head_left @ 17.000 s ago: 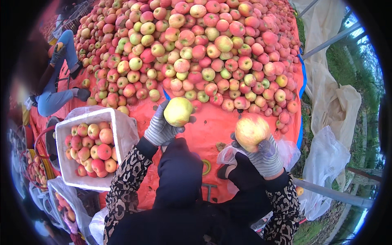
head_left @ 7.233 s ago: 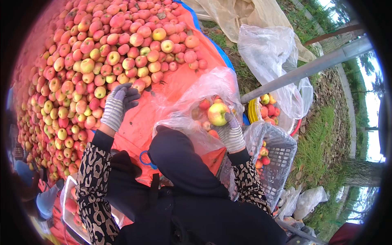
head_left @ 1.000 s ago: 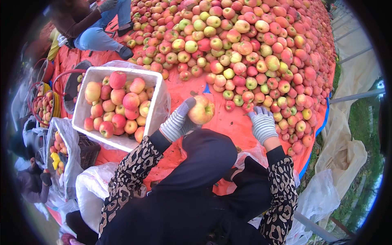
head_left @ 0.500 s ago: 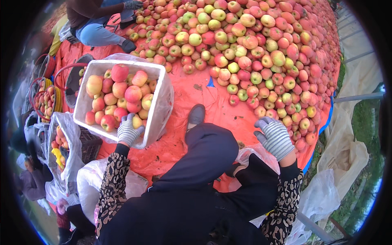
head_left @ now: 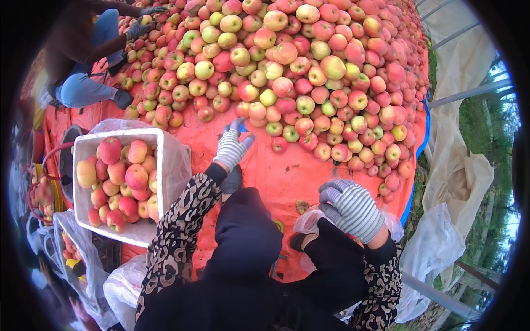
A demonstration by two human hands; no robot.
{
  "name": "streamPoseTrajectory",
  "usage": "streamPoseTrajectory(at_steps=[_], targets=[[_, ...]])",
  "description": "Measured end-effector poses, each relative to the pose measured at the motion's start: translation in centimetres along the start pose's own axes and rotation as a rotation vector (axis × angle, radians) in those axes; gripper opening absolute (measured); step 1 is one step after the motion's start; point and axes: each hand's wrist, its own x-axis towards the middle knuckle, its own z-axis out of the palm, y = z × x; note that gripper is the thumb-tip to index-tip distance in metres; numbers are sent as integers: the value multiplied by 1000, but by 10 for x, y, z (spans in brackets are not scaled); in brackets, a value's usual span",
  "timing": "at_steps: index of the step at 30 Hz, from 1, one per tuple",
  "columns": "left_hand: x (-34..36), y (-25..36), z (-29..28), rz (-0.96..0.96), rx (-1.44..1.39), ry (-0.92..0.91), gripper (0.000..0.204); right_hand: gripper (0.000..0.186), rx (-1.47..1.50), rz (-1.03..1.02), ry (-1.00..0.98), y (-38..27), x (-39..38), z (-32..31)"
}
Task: The person picks apples from a large pile on a red tarp, places them into a plastic bag, and then transfers them into a white crate. The process is repeated continuously with multiple apples.
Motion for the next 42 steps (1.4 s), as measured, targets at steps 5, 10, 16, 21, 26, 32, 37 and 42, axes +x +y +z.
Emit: streamPoseTrajectory(at_steps=[5, 10, 16, 21, 26, 32, 37, 42], targets=[[82, -22, 64, -86, 367, -128, 81, 21, 98, 65, -36, 20, 1, 10], [108, -55, 86, 79, 445, 44, 68, 26, 227, 90, -89, 40, 3, 24], [71, -52, 69, -609, -1359, -394, 54, 34, 1003, 388, 3, 52, 6, 52], [11, 21, 48, -497, -1437, -793, 63, 48, 1553, 635, 101, 60, 15, 80], [-15, 59, 34, 120, -1109, -1067, 53, 67, 2118, 591, 85, 64, 25, 102], [72, -105, 3, -14, 226, 227, 63, 63, 2047, 536, 65, 62, 24, 110], [108, -176, -36, -160, 575, 199, 71, 61, 2049, 639, 77, 68, 20, 121], [111, -156, -11, -303, 510, 246, 66, 58, 2030, 708, 149, 73, 23, 123]])
